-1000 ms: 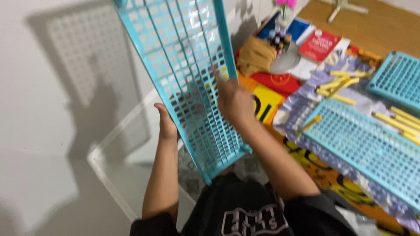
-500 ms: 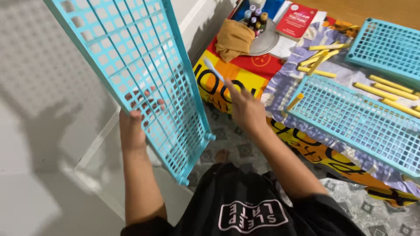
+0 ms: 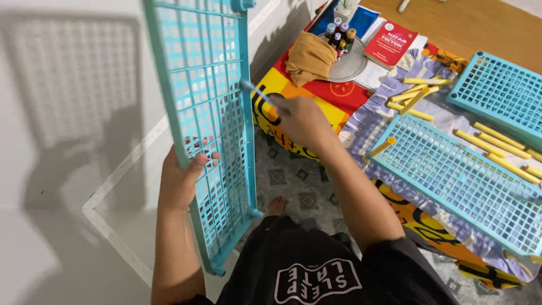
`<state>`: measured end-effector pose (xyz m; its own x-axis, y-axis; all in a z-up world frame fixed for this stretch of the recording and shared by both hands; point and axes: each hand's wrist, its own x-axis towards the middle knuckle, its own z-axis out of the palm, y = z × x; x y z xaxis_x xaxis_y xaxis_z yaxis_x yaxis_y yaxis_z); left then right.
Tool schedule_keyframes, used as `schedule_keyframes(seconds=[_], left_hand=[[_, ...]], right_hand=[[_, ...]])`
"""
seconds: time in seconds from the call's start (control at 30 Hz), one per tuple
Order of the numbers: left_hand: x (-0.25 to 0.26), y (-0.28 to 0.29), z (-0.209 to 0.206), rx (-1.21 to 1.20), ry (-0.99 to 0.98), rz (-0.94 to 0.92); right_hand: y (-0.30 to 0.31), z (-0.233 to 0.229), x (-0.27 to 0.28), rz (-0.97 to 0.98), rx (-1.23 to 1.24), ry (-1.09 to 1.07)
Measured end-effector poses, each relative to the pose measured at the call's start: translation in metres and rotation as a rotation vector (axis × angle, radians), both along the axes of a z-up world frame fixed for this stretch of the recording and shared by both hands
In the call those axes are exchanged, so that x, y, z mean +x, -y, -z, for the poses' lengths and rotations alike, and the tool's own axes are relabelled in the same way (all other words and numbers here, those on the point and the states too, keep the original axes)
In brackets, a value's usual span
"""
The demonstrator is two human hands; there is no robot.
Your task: The person assembles a plastic basket by inserting yellow rods into the holes of blue plastic panels. They use a toothbrush to clean the edges of the panels and then insert the rods to connect the pieces together.
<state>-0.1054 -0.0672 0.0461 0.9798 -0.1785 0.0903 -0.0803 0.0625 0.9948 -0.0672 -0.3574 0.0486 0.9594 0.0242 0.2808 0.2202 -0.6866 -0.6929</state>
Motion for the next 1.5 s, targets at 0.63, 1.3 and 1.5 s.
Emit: schedule_keyframes(seconds=[0.63, 1.3, 1.5], left_hand=[[-0.037, -0.028, -0.021, 0.148, 0.124, -0.063], [-0.035, -0.034, -0.009, 0.444, -0.037, -0.276], [-0.051, -0.045, -0.007, 0.391, 0.114, -0.272]], right_hand=[[-0.005, -0.013, 0.044, 0.187, -0.47, 0.645], [-0.039, -0.029, 0.022, 0.063, -0.462, 0.178], [-0.043, -0.019, 0.029, 0.052, -0.363, 0.342]])
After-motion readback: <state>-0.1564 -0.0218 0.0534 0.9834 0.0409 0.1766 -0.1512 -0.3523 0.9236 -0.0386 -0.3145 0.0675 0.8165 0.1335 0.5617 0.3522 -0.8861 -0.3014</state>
